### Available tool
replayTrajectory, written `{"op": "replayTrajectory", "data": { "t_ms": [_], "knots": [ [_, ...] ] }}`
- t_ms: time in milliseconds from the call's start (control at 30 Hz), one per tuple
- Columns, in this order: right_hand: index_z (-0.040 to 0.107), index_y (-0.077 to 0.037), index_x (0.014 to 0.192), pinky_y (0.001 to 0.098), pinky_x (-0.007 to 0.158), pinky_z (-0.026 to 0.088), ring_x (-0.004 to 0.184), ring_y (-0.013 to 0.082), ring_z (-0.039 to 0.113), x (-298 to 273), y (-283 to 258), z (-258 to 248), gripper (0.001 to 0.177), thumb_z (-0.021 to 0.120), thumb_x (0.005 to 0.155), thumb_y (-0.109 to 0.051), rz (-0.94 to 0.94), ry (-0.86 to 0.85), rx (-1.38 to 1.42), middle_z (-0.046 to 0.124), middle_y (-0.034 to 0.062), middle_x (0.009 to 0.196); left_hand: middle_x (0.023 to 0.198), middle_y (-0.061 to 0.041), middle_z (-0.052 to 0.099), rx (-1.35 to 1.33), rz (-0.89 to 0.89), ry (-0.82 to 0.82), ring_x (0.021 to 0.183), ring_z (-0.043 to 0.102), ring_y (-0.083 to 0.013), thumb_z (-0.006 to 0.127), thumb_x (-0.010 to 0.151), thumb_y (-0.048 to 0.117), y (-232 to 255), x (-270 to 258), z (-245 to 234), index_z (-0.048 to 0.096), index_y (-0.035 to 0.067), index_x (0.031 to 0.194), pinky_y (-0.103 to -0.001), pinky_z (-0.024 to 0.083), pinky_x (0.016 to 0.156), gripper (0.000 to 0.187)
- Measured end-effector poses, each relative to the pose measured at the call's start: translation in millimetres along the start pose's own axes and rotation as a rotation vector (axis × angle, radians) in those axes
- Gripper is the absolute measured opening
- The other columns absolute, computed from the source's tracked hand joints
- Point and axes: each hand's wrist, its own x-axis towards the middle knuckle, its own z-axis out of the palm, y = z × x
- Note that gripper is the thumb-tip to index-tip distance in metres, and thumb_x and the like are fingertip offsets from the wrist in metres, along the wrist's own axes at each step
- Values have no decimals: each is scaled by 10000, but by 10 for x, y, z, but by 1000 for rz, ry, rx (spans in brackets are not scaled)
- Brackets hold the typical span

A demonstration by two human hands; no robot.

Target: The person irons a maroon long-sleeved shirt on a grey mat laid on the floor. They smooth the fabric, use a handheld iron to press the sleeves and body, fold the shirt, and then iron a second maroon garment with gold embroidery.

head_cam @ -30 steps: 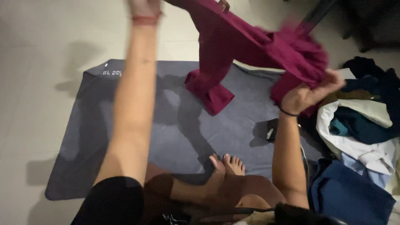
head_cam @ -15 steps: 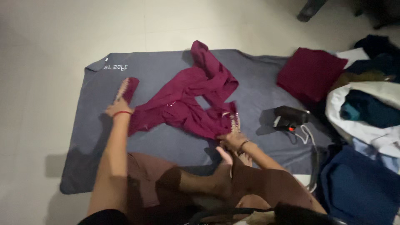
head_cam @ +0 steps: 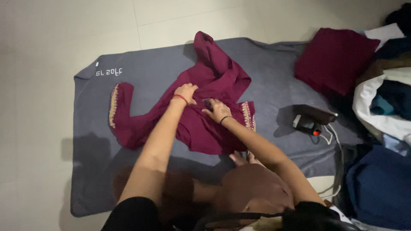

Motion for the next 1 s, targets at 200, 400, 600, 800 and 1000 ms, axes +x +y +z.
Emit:
{"op": "replayTrajectory", "data": {
  "t_ms": [200, 400, 600, 800, 1000],
  "knots": [
    [701, -136, 1148, 393, 915, 579, 990, 263, 749, -334, 415, 98, 280, 644, 970, -345, 291, 44, 320, 769, 97, 1085, 867, -44, 760, -876, -229, -87, 714, 686, -236, 835, 827, 321, -914, -448, -151, 780, 103, 1042, -392, 566, 680, 311],
    [725, -74, 1035, 404, 842, 578, 862, 277, 701, -1394, 941, -124, 227, 631, 996, -277, 419, 40, 350, 756, 151, 920, 1030, -52, 722, -1415, -701, 668, 918, 626, -162, 705, 933, 210, -1453, -1433, -72, 744, 102, 1101, -328, 465, 759, 203],
    [734, -151, 1129, 412, 821, 582, 891, 257, 724, -1327, 716, -421, 331, 692, 843, -315, 240, -264, -18, 768, 107, 967, 1211, -249, 641, -316, -743, 609, 1121, 613, -430, 718, 759, 90, -1494, -2106, 318, 645, 16, 1222, -497, 475, 978, 474],
    [719, -118, 1246, 384, 947, 584, 1038, 233, 747, -70, 94, -309, 481, 694, 913, -464, 67, -51, 299, 757, 89, 1178, 1262, -213, 679, -315, -297, 452, 1208, 619, -401, 697, 864, 228, -1203, -1204, 307, 669, 95, 1328, -468, 481, 1059, 483],
    [713, -99, 1224, 413, 944, 546, 1077, 304, 702, 322, -366, 542, 543, 808, 844, -474, 39, 37, 211, 734, 160, 1182, 1217, -199, 697, -327, -273, 250, 1132, 644, -395, 734, 855, 457, -550, -905, 322, 674, 61, 1241, -483, 508, 960, 556]
  ]
}}
